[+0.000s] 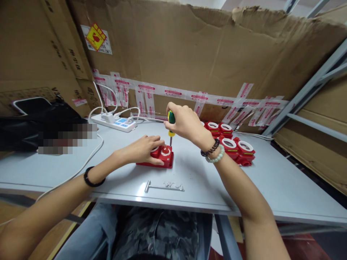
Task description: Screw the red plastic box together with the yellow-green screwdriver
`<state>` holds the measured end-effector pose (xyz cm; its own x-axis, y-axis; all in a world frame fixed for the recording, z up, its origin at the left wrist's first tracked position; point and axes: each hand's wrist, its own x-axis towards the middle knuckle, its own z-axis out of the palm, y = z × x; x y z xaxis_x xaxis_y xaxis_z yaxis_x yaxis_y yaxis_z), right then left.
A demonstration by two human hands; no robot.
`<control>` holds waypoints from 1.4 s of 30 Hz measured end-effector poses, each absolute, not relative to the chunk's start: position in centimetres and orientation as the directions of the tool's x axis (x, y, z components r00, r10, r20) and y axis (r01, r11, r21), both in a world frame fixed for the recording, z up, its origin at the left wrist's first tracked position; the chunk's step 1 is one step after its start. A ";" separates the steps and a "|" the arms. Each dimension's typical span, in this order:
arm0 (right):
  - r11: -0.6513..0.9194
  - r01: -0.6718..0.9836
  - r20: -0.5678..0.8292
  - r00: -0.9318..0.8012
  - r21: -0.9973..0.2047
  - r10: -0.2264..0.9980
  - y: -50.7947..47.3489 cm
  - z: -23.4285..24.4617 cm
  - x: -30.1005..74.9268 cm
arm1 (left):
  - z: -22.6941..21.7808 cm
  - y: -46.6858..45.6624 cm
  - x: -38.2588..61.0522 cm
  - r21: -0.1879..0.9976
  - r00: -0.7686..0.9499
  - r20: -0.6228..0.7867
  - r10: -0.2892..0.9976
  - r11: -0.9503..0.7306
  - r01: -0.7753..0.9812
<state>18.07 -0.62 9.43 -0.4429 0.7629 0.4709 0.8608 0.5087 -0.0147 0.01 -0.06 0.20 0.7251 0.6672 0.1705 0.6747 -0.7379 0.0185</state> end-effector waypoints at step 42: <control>0.449 0.893 0.683 -0.334 0.010 0.650 0.1 8.4 17.8 | 0.2 -0.2 0.1 -0.013 0.726 0.167 0.667 -0.735 0.678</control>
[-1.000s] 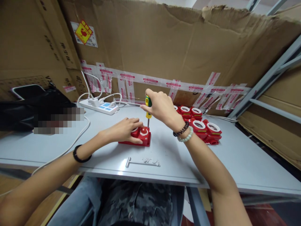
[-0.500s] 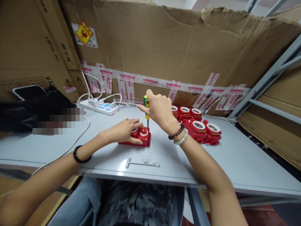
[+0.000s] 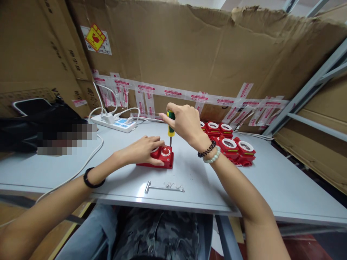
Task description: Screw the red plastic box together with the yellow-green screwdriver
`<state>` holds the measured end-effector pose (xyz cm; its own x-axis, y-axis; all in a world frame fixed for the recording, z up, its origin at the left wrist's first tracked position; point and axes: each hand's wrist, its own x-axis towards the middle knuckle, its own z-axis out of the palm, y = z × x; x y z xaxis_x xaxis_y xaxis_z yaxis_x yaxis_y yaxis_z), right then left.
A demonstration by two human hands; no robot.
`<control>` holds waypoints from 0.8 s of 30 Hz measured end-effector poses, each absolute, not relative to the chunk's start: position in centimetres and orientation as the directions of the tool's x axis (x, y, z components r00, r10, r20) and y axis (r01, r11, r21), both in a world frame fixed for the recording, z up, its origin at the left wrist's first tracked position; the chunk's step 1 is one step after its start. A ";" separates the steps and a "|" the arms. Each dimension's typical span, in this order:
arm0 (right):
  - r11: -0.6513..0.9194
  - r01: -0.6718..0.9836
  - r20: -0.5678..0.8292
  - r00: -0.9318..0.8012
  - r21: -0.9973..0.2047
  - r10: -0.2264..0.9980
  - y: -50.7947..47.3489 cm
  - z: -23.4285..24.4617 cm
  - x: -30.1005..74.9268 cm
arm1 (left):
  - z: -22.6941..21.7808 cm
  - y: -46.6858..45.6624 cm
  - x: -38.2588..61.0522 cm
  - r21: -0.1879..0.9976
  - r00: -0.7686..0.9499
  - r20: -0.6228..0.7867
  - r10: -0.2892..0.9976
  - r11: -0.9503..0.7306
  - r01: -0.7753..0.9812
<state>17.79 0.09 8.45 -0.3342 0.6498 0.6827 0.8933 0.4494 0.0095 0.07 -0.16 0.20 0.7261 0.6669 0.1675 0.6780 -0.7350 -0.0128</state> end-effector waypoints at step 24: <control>0.201 0.973 0.718 -0.219 0.112 0.661 0.0 9.0 16.9 | 0.1 -0.1 0.1 0.009 0.720 0.169 0.673 -0.732 0.681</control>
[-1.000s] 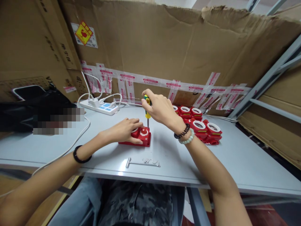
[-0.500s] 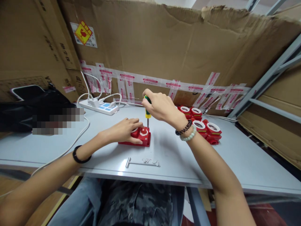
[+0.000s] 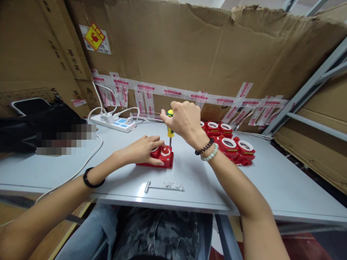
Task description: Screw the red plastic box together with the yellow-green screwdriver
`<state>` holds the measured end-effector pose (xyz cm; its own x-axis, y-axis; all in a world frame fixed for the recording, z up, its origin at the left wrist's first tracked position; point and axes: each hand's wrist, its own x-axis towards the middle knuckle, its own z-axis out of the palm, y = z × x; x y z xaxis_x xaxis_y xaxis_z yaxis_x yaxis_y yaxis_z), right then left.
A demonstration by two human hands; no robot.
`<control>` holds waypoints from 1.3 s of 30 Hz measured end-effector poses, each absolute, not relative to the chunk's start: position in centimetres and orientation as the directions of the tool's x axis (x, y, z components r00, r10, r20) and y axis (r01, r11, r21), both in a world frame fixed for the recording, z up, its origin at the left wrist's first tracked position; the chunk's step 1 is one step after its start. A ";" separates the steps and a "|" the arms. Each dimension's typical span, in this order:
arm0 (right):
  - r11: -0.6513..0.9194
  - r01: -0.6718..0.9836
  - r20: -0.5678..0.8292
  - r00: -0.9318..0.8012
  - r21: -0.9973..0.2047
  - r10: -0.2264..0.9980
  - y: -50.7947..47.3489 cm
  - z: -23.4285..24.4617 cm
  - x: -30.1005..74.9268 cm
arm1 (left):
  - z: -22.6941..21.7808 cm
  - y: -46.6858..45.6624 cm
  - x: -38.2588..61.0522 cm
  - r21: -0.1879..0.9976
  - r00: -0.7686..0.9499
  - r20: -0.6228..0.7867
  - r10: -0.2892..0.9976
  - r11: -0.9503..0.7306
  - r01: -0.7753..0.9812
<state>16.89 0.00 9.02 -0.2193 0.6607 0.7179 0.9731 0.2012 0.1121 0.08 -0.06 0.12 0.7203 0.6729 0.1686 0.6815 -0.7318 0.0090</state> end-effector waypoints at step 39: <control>0.664 0.727 0.554 -0.484 -0.175 0.677 0.3 9.4 18.4 | 0.1 -0.1 0.0 -0.009 0.720 0.182 0.670 -0.731 0.682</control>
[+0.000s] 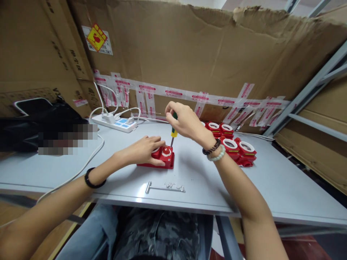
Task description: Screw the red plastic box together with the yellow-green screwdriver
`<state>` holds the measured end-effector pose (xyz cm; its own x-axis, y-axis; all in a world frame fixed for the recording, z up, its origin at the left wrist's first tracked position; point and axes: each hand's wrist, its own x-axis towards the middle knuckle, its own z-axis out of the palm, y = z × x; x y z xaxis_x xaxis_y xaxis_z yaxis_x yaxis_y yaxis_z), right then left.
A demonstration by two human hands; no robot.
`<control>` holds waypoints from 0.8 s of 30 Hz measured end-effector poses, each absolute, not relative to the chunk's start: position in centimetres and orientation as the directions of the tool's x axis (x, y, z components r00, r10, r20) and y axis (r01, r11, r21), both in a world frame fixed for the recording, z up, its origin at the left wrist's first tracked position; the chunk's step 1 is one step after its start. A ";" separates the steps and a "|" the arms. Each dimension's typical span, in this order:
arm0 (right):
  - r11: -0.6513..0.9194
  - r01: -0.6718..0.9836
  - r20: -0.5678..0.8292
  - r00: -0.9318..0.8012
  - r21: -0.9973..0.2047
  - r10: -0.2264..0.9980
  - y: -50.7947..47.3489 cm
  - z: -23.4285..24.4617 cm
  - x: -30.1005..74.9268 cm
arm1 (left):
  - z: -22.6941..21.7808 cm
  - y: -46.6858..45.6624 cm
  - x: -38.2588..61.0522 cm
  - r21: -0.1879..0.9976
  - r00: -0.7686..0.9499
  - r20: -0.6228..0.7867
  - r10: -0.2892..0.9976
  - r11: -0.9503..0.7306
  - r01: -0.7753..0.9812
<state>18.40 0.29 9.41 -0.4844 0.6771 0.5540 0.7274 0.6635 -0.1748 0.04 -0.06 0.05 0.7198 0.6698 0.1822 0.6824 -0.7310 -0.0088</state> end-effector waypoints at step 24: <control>0.246 0.969 0.691 -0.174 -0.005 0.701 0.4 8.7 16.3 | 0.1 -0.1 0.2 0.018 0.714 0.182 0.677 -0.728 0.686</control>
